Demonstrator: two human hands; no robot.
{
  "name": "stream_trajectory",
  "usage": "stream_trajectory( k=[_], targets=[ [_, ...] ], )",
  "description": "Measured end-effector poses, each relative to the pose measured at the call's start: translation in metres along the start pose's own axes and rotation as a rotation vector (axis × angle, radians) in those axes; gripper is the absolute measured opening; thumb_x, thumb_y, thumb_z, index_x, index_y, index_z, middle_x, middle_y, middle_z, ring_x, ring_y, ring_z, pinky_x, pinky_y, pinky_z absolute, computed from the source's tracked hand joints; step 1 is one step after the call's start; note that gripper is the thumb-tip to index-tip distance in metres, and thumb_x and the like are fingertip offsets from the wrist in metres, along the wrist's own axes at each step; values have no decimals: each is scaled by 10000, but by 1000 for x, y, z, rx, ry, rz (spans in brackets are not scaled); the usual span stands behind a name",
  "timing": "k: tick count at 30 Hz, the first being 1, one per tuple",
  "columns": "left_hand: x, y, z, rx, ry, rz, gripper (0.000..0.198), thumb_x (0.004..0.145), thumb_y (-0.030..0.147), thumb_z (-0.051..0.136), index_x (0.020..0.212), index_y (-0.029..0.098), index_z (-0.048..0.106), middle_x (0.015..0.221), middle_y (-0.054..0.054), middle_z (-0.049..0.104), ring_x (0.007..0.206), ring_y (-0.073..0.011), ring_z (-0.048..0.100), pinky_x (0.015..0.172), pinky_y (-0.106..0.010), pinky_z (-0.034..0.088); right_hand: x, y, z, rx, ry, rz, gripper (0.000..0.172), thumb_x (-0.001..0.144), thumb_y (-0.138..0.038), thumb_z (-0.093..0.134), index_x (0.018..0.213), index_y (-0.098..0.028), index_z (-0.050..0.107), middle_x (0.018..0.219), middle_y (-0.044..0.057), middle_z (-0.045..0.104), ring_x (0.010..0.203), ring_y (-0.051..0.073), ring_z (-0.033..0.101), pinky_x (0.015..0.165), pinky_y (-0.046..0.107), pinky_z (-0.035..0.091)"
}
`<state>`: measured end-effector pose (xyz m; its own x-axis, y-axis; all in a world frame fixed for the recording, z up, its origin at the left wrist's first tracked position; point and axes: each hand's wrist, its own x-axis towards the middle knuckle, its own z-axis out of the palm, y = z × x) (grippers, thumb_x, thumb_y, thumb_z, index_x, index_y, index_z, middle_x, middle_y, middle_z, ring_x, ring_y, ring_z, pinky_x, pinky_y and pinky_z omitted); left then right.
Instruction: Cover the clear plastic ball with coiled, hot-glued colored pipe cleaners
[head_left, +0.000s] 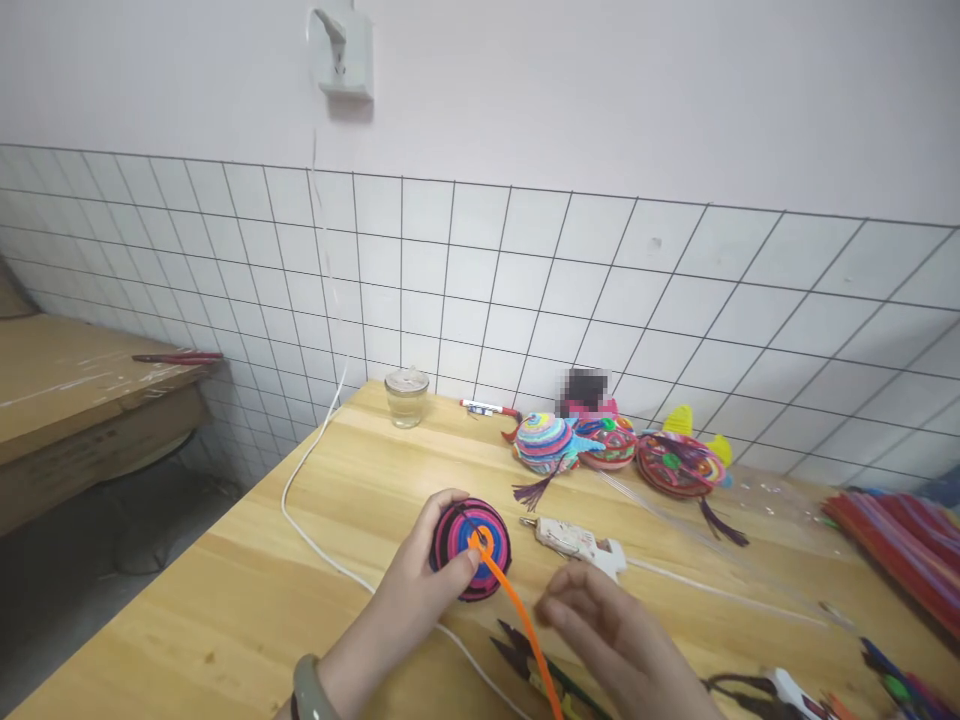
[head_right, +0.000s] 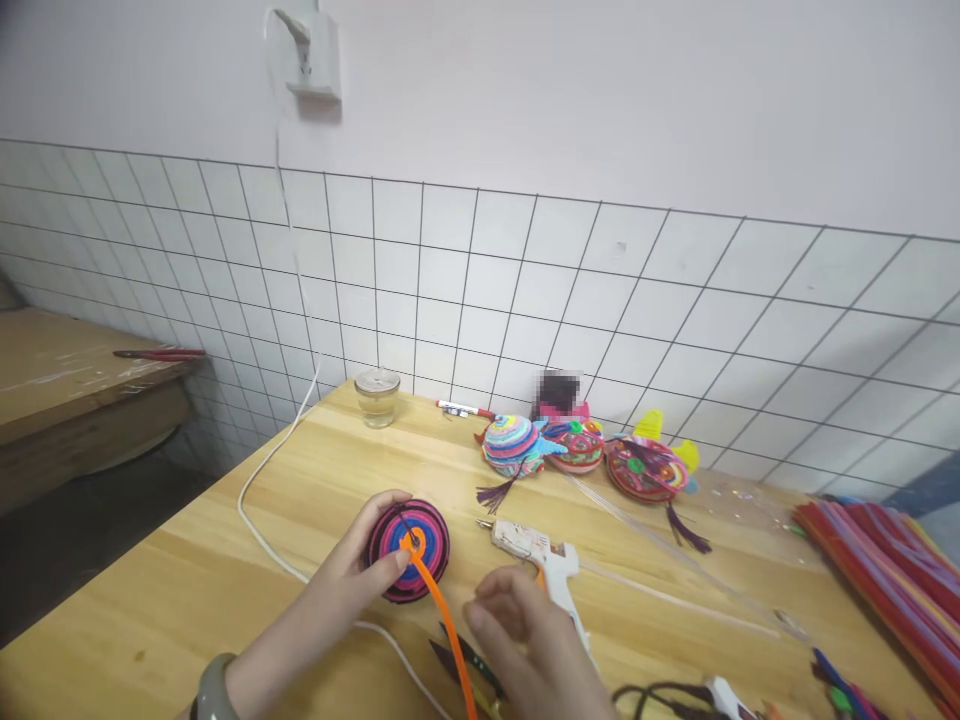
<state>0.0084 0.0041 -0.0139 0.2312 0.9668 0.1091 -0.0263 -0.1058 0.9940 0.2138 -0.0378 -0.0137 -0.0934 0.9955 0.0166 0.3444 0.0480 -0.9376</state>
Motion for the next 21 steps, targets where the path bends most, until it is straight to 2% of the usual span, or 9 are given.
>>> stream_trajectory(
  k=[3, 5, 7, 9, 11, 13, 17, 21],
  targets=[
    [-3, -1, 8, 23, -50, 0, 440, 777, 155, 565, 1188, 224, 423, 1208, -64, 543, 1148, -235, 497, 979, -357, 390, -6, -6, 20, 300, -146, 129, 465, 733, -649, 554, 896, -218, 489, 637, -22, 626, 566, 139, 599, 547, 237, 437],
    [-4, 0, 12, 42, -79, -13, 455, 774, 138, 556, 1199, 217, 413, 1207, -70, 542, 1132, -231, 510, 972, -359, 401, -7, -9, 21, 316, -187, 228, 489, 711, -644, 582, 922, -208, 511, 591, -60, 568, 403, 84, 496, 425, 197, 366],
    [-5, 1, 14, 74, -97, -34, 465, 766, 129, 557, 1200, 213, 413, 1200, -73, 545, 1109, -230, 525, 966, -363, 409, -6, -11, 17, 250, -173, 279, 439, 729, -601, 593, 891, -194, 551, 556, -89, 487, 337, 44, 354, 354, 174, 266],
    [-7, 3, 16, 98, -118, -47, 471, 758, 133, 566, 1198, 221, 420, 1196, -67, 549, 1099, -232, 531, 958, -361, 416, -6, -11, 12, 99, -93, 195, 342, 776, -521, 582, 826, -183, 594, 567, -69, 501, 404, 62, 392, 396, 183, 304],
    [-9, 3, 17, 116, -136, -58, 480, 748, 129, 573, 1195, 230, 429, 1203, -63, 548, 1102, -237, 529, 955, -359, 420, -6, -11, 9, -136, -7, 10, 252, 828, -421, 548, 790, -187, 633, 640, -15, 584, 560, 118, 516, 523, 223, 394],
    [-10, 3, 18, 136, -146, -68, 495, 732, 116, 578, 1192, 235, 438, 1205, -61, 548, 1102, -241, 531, 955, -361, 422, -8, -10, 6, -363, 28, -170, 206, 867, -332, 504, 809, -206, 655, 720, 22, 624, 665, 158, 567, 603, 261, 426],
    [-10, 3, 20, 159, -197, -60, 489, 726, 101, 571, 1176, 253, 455, 1153, -41, 578, 1057, -226, 561, 930, -348, 444, -10, -13, -1, -542, -16, -366, 183, 900, -215, 455, 870, -226, 635, 743, 15, 592, 650, 145, 591, 585, 248, 446],
    [-11, 3, 20, 209, -242, -81, 536, 704, 104, 591, 1188, 280, 442, 1125, -24, 598, 1026, -214, 579, 907, -334, 458, -11, -19, -7, -605, -67, -446, 176, 898, -162, 457, 881, -224, 622, 752, 10, 573, 645, 133, 593, 584, 226, 445]
  ],
)
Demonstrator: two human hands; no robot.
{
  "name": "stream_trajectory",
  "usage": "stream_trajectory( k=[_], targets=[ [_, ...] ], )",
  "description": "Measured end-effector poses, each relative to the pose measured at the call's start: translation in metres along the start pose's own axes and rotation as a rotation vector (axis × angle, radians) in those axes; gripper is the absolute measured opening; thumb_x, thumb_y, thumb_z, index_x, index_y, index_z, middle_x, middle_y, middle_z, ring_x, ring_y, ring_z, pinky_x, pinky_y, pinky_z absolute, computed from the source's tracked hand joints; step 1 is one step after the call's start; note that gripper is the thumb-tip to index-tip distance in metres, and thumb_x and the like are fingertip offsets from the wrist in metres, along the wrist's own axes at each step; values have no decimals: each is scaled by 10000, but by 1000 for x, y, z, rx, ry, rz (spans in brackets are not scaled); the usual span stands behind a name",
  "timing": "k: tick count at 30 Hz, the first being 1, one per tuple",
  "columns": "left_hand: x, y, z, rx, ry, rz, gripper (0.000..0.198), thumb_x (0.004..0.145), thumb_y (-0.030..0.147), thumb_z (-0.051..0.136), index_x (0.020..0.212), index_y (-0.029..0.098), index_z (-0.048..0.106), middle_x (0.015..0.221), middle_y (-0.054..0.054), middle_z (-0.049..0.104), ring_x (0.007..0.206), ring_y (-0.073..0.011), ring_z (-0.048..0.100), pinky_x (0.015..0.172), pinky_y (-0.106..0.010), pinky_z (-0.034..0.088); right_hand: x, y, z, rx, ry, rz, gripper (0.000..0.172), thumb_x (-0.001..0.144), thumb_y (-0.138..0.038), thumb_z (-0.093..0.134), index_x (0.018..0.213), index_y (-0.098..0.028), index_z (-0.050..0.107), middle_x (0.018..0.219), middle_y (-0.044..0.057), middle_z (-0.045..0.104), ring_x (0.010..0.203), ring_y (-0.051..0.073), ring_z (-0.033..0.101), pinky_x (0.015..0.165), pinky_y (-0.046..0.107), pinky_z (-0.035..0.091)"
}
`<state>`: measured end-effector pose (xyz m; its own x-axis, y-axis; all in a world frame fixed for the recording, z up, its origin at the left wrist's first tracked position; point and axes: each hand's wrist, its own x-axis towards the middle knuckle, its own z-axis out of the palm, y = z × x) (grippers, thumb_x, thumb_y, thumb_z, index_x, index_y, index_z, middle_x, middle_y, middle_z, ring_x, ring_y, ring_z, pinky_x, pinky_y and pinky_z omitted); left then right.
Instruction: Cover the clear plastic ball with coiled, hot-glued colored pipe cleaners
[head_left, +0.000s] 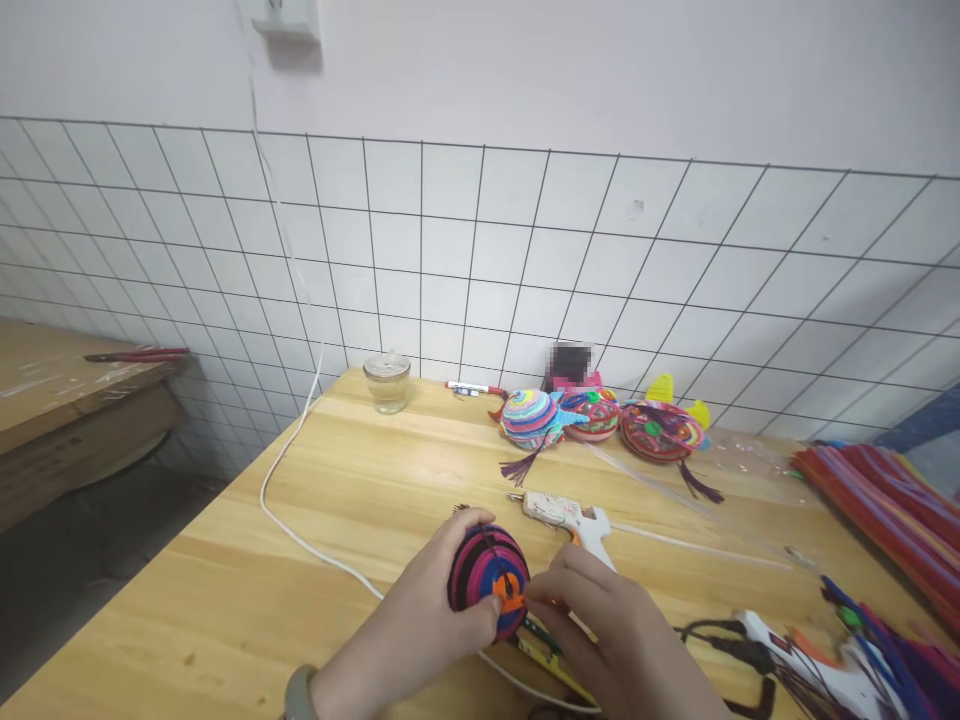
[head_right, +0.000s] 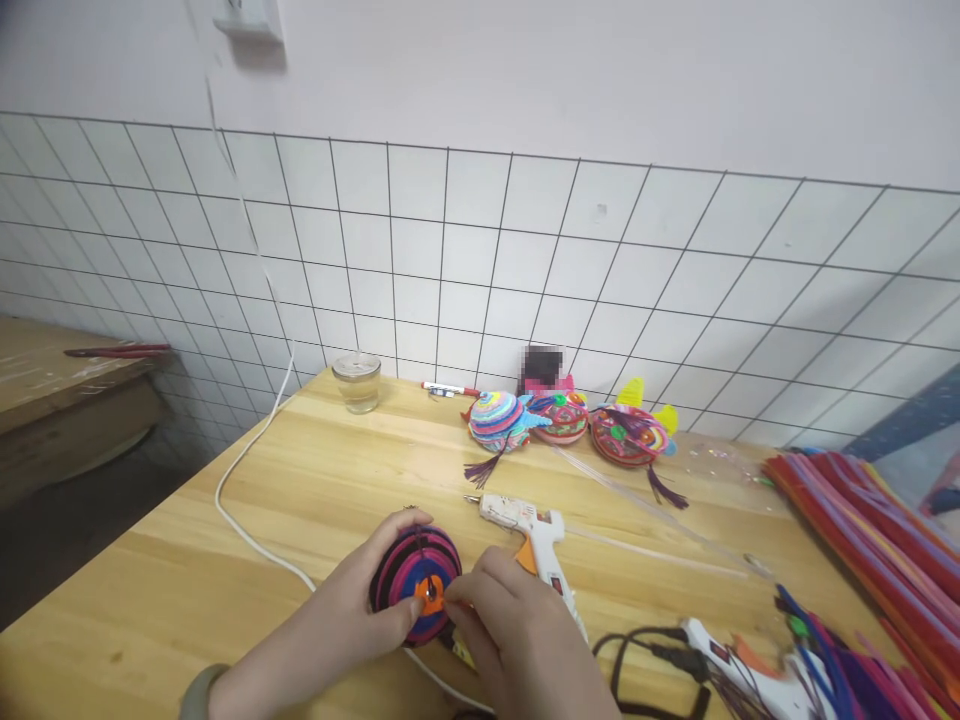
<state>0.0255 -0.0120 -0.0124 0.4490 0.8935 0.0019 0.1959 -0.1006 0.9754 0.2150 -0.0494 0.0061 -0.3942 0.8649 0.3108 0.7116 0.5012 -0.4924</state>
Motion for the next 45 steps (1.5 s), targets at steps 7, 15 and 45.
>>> stream_trajectory(
  k=[7, 15, 45],
  targets=[
    [-4, -4, 1, 101, -16, -67, 626, 677, 186, 654, 1237, 299, 397, 1133, -41, 598, 1002, -232, 582, 886, -367, 457, 3, -3, -8, -110, -132, -104, 308, 966, -223, 341, 839, -197, 620, 735, 17, 574, 616, 114, 571, 563, 198, 431],
    [-6, -1, -2, 74, -105, -48, 517, 650, 216, 676, 1128, 226, 478, 960, -31, 639, 808, -191, 601, 717, -292, 487, 3, -7, -10, -166, -208, -87, 252, 918, -148, 388, 799, -193, 605, 738, 21, 589, 626, 127, 594, 560, 206, 437],
    [1, 0, -2, -56, -25, 7, 393, 730, 388, 683, 1047, 189, 563, 1016, -61, 639, 938, -239, 589, 808, -343, 462, -1, -4, 0, 130, -108, 216, 163, 855, -123, 468, 817, -233, 582, 889, 20, 610, 800, 174, 603, 709, 290, 459]
  ],
)
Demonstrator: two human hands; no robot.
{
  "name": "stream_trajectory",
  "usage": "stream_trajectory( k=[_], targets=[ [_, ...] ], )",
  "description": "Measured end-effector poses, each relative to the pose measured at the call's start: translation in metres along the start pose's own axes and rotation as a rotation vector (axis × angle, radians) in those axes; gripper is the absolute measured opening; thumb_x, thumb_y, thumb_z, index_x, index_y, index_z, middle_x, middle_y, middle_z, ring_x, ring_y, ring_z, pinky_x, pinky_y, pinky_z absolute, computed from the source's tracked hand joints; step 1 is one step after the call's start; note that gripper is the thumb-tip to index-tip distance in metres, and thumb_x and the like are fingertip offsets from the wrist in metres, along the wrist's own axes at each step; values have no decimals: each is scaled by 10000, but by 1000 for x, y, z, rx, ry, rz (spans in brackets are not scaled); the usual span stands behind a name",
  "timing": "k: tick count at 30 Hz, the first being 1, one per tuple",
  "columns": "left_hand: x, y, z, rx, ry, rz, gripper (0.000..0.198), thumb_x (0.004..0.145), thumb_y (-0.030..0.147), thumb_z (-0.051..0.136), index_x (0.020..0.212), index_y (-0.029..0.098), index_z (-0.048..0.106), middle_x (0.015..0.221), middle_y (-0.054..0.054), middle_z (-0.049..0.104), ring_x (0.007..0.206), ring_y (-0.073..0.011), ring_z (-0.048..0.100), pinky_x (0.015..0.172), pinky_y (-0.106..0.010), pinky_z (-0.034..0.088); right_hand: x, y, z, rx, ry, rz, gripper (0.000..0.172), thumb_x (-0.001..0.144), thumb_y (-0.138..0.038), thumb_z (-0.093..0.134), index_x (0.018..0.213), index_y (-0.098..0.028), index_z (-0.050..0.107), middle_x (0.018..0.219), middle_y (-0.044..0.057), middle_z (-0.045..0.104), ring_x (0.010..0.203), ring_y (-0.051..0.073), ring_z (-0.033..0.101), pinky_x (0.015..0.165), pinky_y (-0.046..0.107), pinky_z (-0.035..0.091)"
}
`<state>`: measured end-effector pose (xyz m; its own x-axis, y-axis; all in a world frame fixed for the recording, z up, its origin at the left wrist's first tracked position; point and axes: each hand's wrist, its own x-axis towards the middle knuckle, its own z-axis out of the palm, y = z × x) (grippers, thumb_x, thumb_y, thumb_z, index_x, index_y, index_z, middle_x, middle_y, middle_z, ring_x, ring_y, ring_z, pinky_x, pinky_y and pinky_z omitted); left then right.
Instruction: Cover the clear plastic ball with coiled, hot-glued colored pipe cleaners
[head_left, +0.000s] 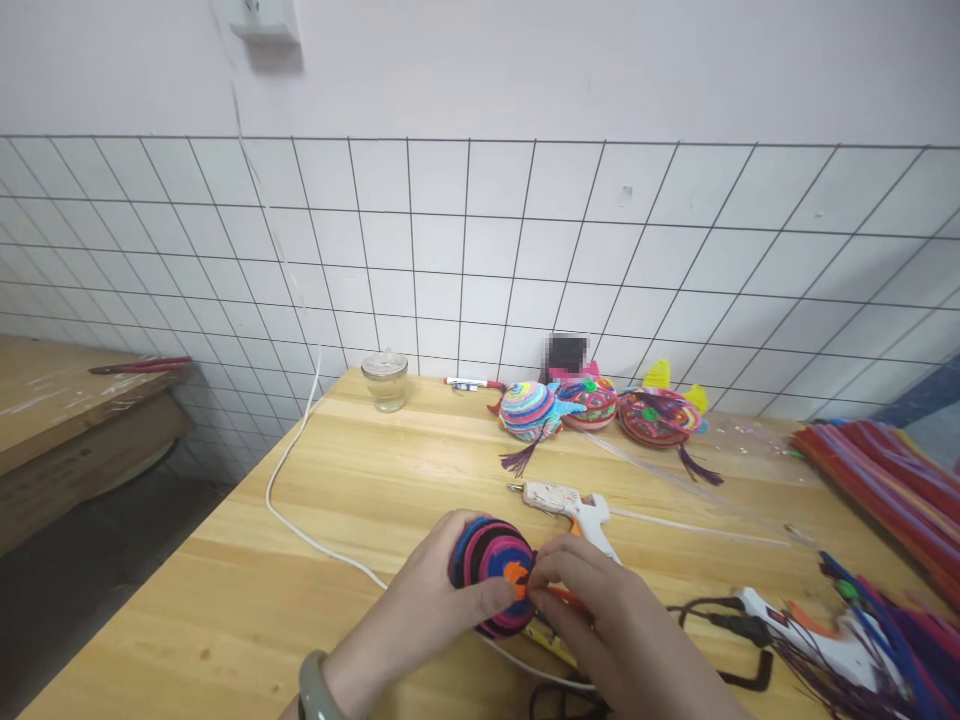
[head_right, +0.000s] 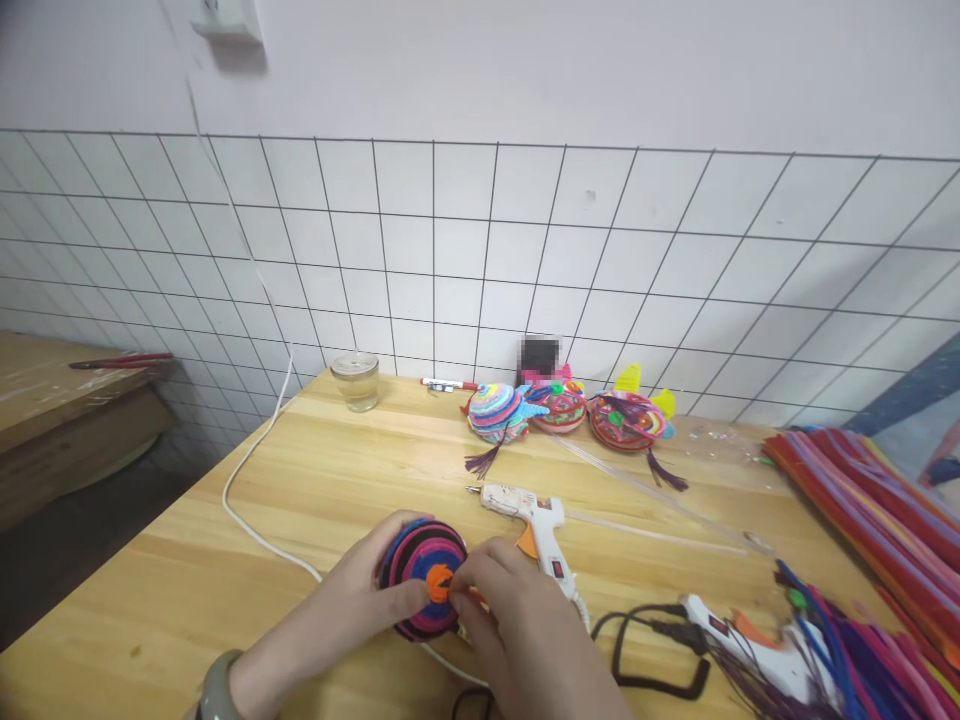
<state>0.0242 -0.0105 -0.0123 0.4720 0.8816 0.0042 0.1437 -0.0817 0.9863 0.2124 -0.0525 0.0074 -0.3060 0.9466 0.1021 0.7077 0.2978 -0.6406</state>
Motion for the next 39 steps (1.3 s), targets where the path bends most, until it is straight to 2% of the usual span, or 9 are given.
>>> stream_trajectory(
  k=[3, 5, 12, 21, 27, 32, 39],
  targets=[
    [0, 0, 3, 30, 33, -3, 496, 626, 319, 763, 1074, 207, 582, 1046, -61, 642, 960, -262, 586, 811, -349, 465, 0, 1, 4, -34, 8, 36, 166, 862, -129, 457, 816, -226, 583, 884, 29, 614, 806, 185, 608, 710, 301, 463],
    [1, 2, 5, 50, 40, -4, 499, 605, 286, 765, 1069, 215, 595, 1033, -55, 650, 954, -265, 590, 812, -352, 467, 0, -1, 6, -68, 10, 58, 169, 871, -131, 444, 813, -218, 577, 874, 34, 612, 802, 184, 608, 706, 298, 467],
    [1, 7, 7, 112, 71, -10, 505, 628, 281, 732, 1103, 238, 567, 1045, -47, 658, 941, -248, 605, 810, -340, 478, -1, -5, 9, -114, 22, 72, 188, 878, -111, 438, 826, -212, 588, 853, 30, 618, 771, 179, 617, 681, 298, 473],
    [1, 1, 11, 86, 75, -28, 465, 651, 137, 650, 1084, 230, 509, 999, -32, 653, 893, -212, 611, 780, -313, 483, 0, -9, 13, -96, 71, 140, 154, 841, -127, 495, 796, -215, 614, 798, 12, 659, 720, 170, 625, 642, 279, 463],
    [1, 1, 9, -25, 29, -73, 485, 652, 127, 655, 1086, 229, 464, 982, -21, 641, 897, -207, 600, 768, -312, 482, 0, -7, 10, -38, 49, 62, 188, 833, -125, 476, 851, -227, 632, 829, 15, 675, 767, 167, 641, 670, 269, 482],
    [2, -1, 7, -34, 4, -82, 485, 629, 123, 681, 1061, 230, 489, 963, -21, 641, 887, -217, 599, 755, -319, 476, -1, -8, 12, -76, 74, 78, 178, 853, -168, 469, 888, -241, 628, 831, 17, 685, 747, 182, 642, 651, 290, 478],
    [1, 2, 6, -36, -27, -102, 445, 641, 125, 673, 1046, 229, 523, 955, -19, 643, 888, -222, 599, 740, -317, 483, -1, -13, 14, -41, 75, 181, 153, 819, -184, 482, 922, -261, 564, 818, -11, 692, 676, 172, 636, 598, 276, 451]
  ],
)
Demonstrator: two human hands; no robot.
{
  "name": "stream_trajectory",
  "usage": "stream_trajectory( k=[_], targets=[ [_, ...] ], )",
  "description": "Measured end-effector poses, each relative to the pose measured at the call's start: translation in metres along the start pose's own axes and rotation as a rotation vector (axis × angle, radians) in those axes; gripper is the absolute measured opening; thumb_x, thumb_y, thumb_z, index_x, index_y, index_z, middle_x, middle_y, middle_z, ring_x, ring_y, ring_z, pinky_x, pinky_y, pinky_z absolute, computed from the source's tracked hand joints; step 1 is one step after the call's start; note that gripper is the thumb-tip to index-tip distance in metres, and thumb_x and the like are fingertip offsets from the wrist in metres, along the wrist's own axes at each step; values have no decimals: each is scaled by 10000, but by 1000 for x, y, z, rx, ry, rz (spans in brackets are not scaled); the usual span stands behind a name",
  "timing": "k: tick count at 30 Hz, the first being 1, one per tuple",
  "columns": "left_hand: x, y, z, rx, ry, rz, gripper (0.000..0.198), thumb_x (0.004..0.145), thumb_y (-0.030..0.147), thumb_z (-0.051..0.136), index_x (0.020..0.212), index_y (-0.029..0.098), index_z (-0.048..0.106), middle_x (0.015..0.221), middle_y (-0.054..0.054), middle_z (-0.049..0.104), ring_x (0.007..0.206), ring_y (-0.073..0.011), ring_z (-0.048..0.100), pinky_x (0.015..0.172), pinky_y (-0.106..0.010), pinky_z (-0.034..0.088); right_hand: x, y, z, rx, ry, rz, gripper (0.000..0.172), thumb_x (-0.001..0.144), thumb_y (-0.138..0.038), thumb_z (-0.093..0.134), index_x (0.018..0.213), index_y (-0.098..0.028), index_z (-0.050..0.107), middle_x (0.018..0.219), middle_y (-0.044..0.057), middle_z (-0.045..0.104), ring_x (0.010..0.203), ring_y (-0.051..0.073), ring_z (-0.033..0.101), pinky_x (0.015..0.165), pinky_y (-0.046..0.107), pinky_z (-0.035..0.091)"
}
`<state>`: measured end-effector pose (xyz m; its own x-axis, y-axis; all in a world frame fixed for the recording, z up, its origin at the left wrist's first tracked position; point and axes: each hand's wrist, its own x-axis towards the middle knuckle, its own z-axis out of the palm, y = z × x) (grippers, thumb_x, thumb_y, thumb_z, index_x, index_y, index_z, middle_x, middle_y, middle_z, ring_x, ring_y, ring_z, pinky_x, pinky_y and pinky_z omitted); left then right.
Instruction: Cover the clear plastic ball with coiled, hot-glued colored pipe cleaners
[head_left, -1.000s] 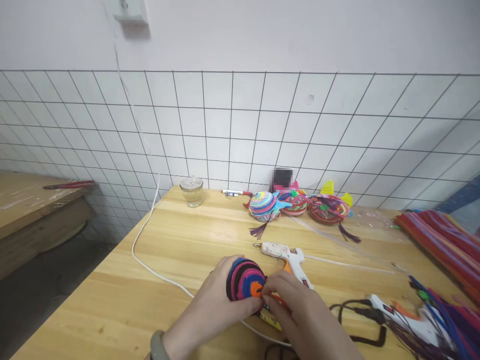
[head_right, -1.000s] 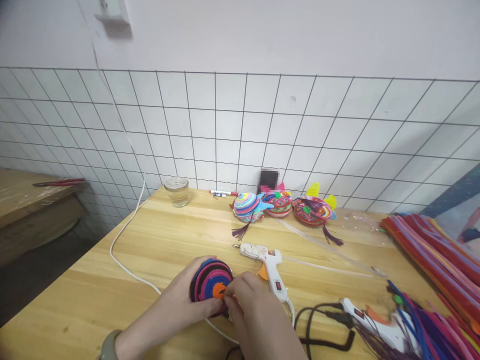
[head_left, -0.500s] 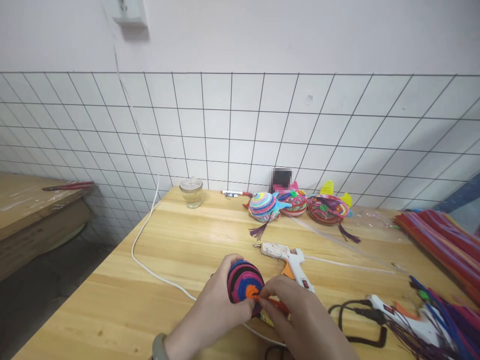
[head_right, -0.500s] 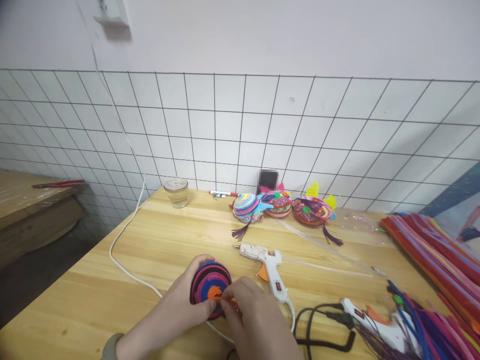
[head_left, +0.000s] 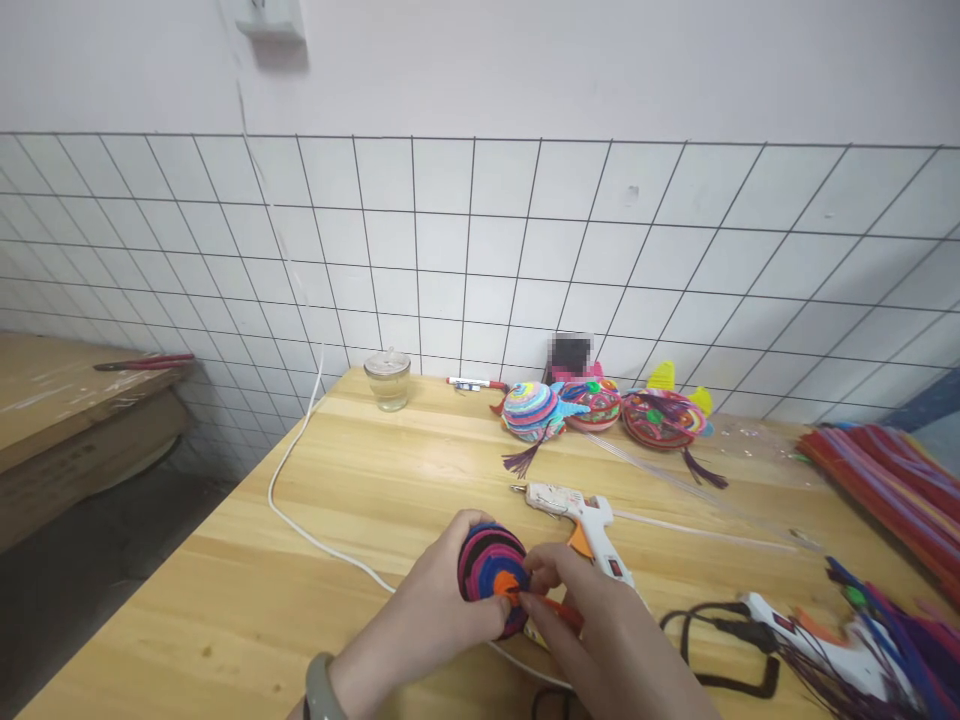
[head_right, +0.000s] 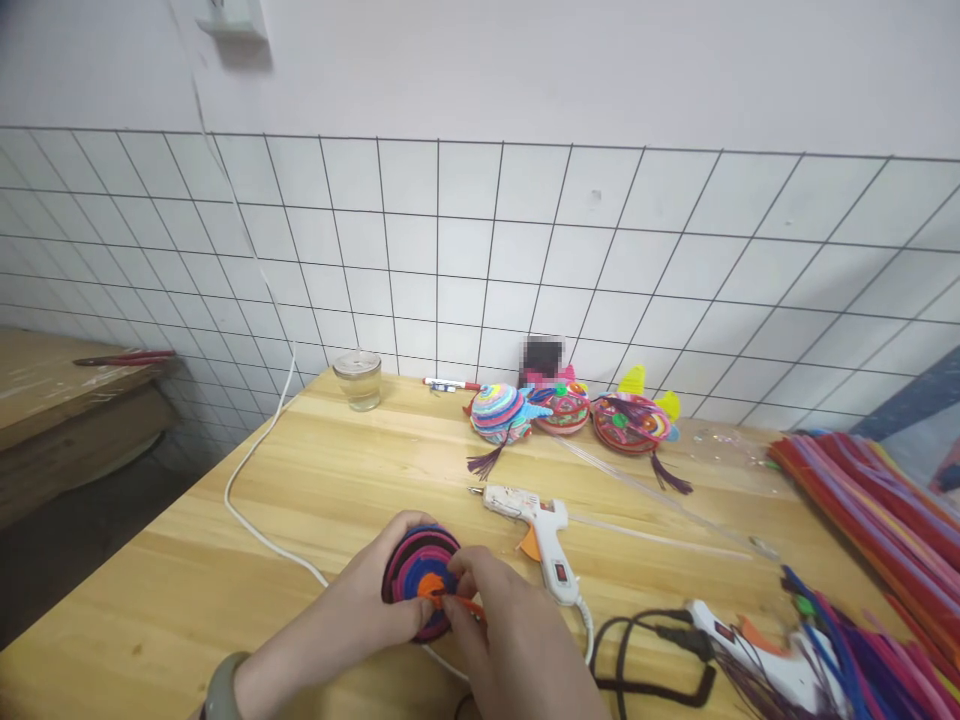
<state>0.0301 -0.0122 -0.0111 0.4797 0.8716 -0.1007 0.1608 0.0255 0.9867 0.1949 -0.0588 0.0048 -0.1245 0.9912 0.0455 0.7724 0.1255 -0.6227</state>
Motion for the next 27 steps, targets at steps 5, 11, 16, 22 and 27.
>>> stream_trajectory(
  k=[5, 11, 16, 22, 27],
  targets=[
    [-1, -3, -2, -7, -8, 25, 478, 683, 160, 667, 1135, 228, 527, 1102, -58, 622, 1000, -246, 585, 842, -357, 469, 1, -1, -1, 61, -6, -5, 232, 805, -173, 470, 993, -271, 566, 817, -13, 694, 700, 175, 646, 604, 275, 465],
    [-7, -3, -11, -57, -102, -64, 815, 669, 300, 746, 1364, 232, 326, 1336, -104, 508, 1179, -281, 498, 976, -397, 397, 1, 4, 1, 40, 46, -11, 226, 808, -206, 473, 974, -240, 624, 870, 27, 715, 797, 207, 660, 689, 314, 498],
    [-5, -6, -12, -80, -115, 11, 755, 726, 465, 671, 1360, 210, 351, 1361, -103, 497, 1226, -271, 465, 1023, -401, 358, 1, 3, 0, 48, 49, -26, 202, 819, -219, 482, 945, -246, 638, 798, 17, 716, 707, 187, 661, 613, 280, 493],
    [0, -13, -8, -2, -43, 51, 637, 824, 548, 485, 1334, 176, 396, 1385, -120, 469, 1259, -255, 426, 1064, -396, 309, 4, 1, -1, 66, 24, -22, 206, 819, -201, 472, 929, -256, 637, 790, 9, 713, 710, 183, 662, 618, 274, 492],
    [2, -15, -6, -26, -38, 38, 610, 815, 440, 580, 1328, 186, 368, 1349, -116, 491, 1219, -238, 463, 1036, -384, 341, 6, 6, 0, 39, 28, -11, 248, 837, -244, 457, 1000, -221, 642, 796, 34, 714, 717, 196, 661, 636, 290, 496]
  ],
)
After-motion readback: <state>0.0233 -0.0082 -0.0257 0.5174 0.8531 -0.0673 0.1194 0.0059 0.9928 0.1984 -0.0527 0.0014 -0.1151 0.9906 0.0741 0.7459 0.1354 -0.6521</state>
